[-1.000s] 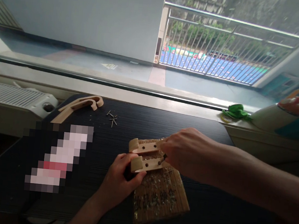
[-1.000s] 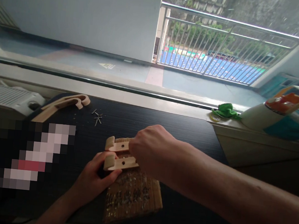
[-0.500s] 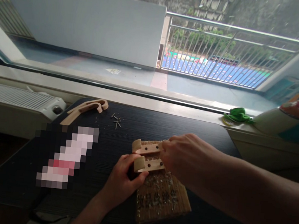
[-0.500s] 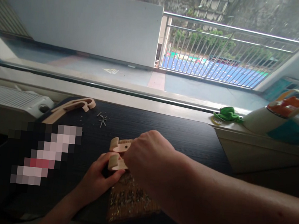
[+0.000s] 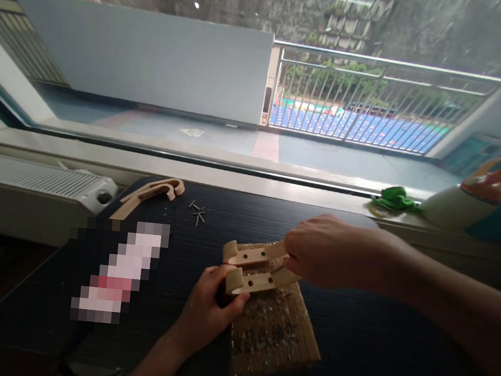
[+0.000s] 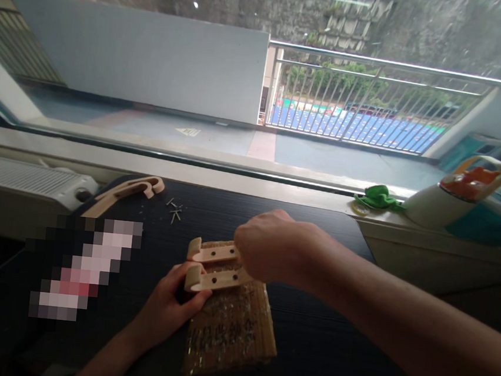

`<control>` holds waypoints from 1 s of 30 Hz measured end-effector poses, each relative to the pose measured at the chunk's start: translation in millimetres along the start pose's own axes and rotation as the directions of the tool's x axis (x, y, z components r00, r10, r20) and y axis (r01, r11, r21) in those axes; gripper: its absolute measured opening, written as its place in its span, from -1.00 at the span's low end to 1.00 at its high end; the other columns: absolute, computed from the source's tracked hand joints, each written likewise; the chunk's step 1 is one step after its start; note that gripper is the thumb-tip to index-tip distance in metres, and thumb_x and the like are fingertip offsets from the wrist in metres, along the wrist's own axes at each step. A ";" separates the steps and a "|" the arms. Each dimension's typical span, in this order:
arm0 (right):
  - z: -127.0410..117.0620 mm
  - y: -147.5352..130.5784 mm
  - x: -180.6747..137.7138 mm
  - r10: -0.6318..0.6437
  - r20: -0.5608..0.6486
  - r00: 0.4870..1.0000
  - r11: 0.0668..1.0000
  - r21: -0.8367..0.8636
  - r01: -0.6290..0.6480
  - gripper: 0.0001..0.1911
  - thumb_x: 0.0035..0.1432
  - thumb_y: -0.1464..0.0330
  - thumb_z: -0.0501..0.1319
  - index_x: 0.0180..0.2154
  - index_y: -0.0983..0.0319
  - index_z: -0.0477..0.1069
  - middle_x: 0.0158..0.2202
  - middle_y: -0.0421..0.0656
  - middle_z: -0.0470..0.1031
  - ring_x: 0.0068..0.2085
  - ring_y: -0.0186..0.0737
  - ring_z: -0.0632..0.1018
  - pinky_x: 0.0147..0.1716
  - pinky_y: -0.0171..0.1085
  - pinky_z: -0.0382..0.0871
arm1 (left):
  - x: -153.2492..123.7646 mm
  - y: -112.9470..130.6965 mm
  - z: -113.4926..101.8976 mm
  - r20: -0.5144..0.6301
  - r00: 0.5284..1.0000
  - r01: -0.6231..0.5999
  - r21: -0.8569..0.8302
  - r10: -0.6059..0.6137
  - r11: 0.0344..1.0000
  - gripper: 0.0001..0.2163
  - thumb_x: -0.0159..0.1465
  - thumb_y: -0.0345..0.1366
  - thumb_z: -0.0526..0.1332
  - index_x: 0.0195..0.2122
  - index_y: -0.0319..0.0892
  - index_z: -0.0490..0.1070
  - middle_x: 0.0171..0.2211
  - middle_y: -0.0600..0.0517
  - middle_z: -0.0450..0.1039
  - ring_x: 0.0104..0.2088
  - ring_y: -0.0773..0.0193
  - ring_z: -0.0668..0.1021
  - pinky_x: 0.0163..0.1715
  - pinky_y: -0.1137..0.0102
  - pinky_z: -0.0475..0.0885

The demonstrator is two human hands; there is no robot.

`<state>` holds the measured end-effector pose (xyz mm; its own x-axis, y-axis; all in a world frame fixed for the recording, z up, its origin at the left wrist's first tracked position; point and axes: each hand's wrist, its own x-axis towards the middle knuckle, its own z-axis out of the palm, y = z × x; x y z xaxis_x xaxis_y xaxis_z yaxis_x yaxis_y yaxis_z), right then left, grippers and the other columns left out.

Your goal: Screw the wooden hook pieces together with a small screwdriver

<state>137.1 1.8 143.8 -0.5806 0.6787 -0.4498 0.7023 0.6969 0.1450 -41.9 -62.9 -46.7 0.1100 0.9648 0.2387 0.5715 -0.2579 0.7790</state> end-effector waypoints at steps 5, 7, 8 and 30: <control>31.8 22.9 -29.9 0.127 -0.289 0.949 0.946 0.323 -0.029 -0.78 0.13 0.30 0.04 -0.45 0.19 0.40 -0.57 -0.27 0.39 -0.55 -0.38 0.33 -0.58 -0.38 0.09 | 0.4 2.5 -1.3 0.010 1.000 0.010 -0.026 -0.009 1.000 -0.76 0.06 -0.27 0.25 -0.23 -0.14 0.36 -0.25 -0.01 0.43 -0.21 0.21 0.48 -0.18 0.32 0.41; 61.3 28.9 -36.1 0.223 -0.294 0.929 0.872 0.486 -0.056 -0.84 0.11 0.33 0.05 -0.36 0.18 0.39 -0.52 -0.28 0.40 -0.52 -0.38 0.35 -0.57 -0.39 0.13 | 1.0 2.7 -1.9 0.017 1.000 0.019 -0.039 -0.019 0.999 -0.67 0.02 -0.25 0.29 -0.17 -0.13 0.36 -0.20 -0.02 0.43 -0.17 0.18 0.48 -0.16 0.30 0.42; 77.7 30.2 -37.1 0.302 -0.291 0.908 0.818 0.568 -0.090 -0.85 0.09 0.33 0.06 -0.33 0.18 0.38 -0.52 -0.28 0.40 -0.53 -0.38 0.35 -0.58 -0.39 0.14 | 1.3 2.7 -2.2 0.024 0.999 0.025 -0.040 -0.024 0.999 -0.65 0.01 -0.25 0.30 -0.15 -0.12 0.36 -0.19 -0.02 0.43 -0.16 0.17 0.48 -0.15 0.29 0.42; 152.5 5.1 -1.6 0.598 -0.301 0.743 0.303 0.943 0.137 -0.74 0.07 0.23 0.12 -0.30 0.27 0.44 -0.39 -0.17 0.49 -0.35 -0.24 0.46 -0.36 -0.33 0.33 | 4.7 7.4 -2.2 0.034 0.998 0.062 -0.019 -0.062 0.998 -0.66 -0.02 -0.25 0.32 -0.18 -0.04 0.42 -0.19 0.01 0.45 -0.16 0.16 0.50 -0.12 0.26 0.43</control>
<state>204.5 -31.1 10.9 -0.1352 0.9907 0.0174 0.5215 0.0860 -0.8489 -38.9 -60.5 -38.6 0.1020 0.9801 0.1704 0.5618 -0.1981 0.8032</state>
